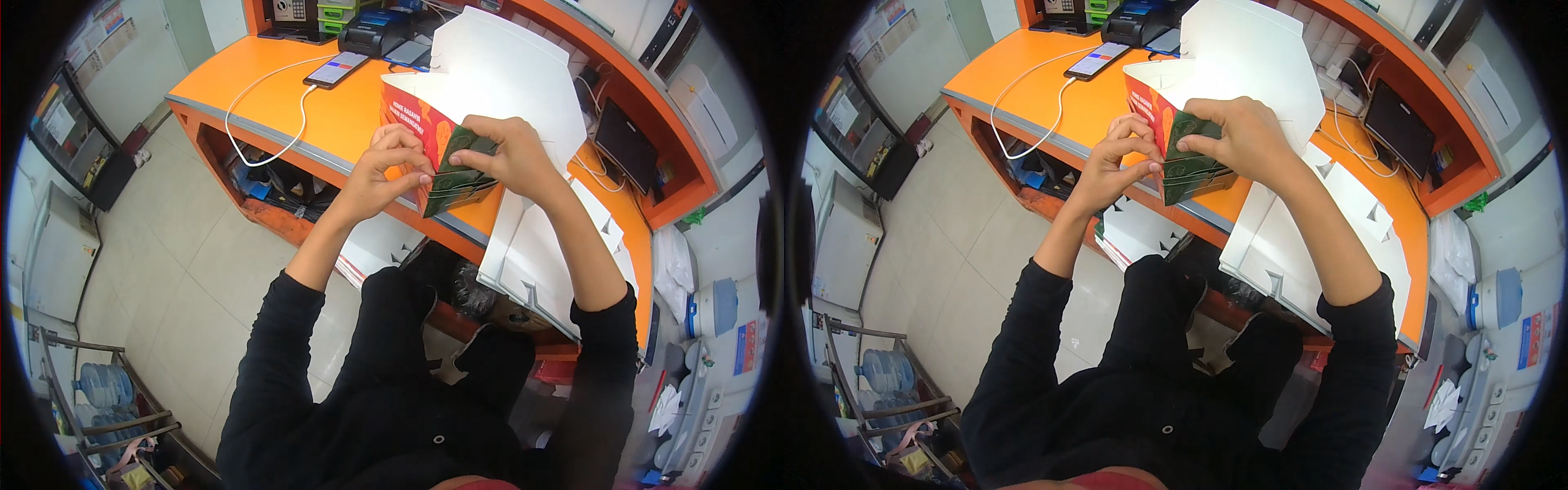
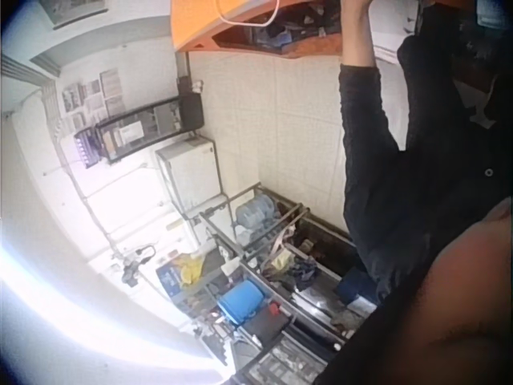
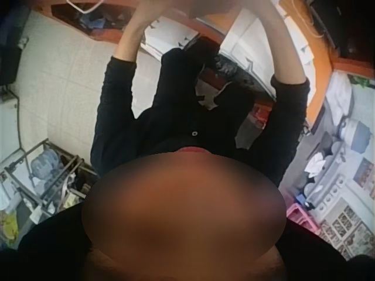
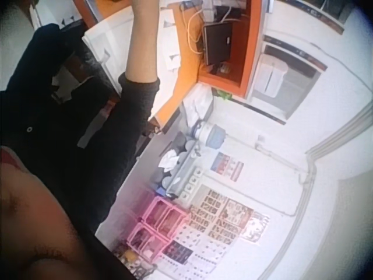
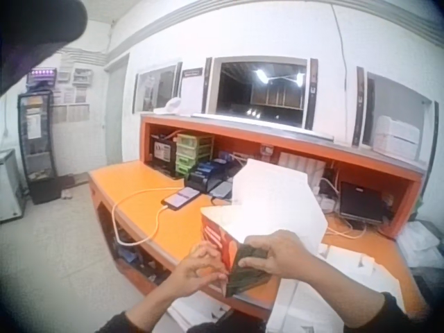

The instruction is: Assembling and folding cardboard food packaging boxes at a counter.

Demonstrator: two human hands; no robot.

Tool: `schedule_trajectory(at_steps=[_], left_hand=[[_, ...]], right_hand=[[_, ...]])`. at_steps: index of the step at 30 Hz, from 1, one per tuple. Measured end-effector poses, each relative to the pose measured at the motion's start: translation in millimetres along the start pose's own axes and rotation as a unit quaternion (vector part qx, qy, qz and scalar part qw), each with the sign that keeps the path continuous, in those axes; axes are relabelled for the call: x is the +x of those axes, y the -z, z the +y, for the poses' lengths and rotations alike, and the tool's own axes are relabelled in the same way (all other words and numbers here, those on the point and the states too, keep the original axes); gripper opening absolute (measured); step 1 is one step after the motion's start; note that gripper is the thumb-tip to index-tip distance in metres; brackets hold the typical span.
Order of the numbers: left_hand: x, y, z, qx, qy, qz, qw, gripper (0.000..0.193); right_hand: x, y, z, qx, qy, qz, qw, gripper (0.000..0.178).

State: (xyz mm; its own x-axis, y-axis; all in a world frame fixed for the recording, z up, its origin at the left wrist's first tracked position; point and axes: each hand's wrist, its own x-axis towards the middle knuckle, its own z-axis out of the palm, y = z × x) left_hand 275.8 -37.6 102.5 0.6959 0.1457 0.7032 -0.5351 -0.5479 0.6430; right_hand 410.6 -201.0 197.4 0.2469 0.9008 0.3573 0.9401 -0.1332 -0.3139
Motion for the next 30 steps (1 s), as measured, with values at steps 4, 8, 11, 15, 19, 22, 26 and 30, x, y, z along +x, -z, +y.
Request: schedule_trajectory(at_steps=[4,8,11,15,19,22,26,30], left_hand=[[-0.1,1.5,-3.0,-0.011,-0.014,0.003,1.0,0.011],[1.1,2.2,-4.3,-0.011,-0.008,-0.008,1.0,0.01],[3.1,2.6,-14.8,-0.037,-0.014,0.018,0.999,0.011],[58.4,19.3,-40.2,-0.135,0.159,0.243,0.947,0.034],[99.9,33.1,-87.7,-0.153,0.347,0.092,0.921,0.041],[110.8,42.1,-103.1,-0.093,0.326,0.029,0.94,0.037],[147.2,43.5,-106.4,0.163,0.191,-0.118,0.961,0.051],[166.8,18.6,-81.0,0.306,0.211,-0.259,0.891,0.064]], right_hand=[[-1.6,-5.3,-0.4,-0.032,0.017,0.011,0.999,0.028],[-4.7,-11.3,0.5,-0.083,0.042,-0.006,0.996,0.029],[-1.4,-9.9,3.9,-0.057,0.071,-0.053,0.994,0.032],[-4.3,-11.1,-13.2,-0.108,0.089,-0.07,0.988,0.036],[-5.7,-14.8,-20.9,-0.156,0.084,-0.047,0.983,0.038],[-7.1,-17.5,-18.1,-0.164,0.074,-0.046,0.983,0.038],[-6.8,-27.3,-17.8,-0.163,0.09,-0.051,0.981,0.033],[-10.5,-25.9,-12.6,-0.16,0.095,-0.051,0.981,0.03]])
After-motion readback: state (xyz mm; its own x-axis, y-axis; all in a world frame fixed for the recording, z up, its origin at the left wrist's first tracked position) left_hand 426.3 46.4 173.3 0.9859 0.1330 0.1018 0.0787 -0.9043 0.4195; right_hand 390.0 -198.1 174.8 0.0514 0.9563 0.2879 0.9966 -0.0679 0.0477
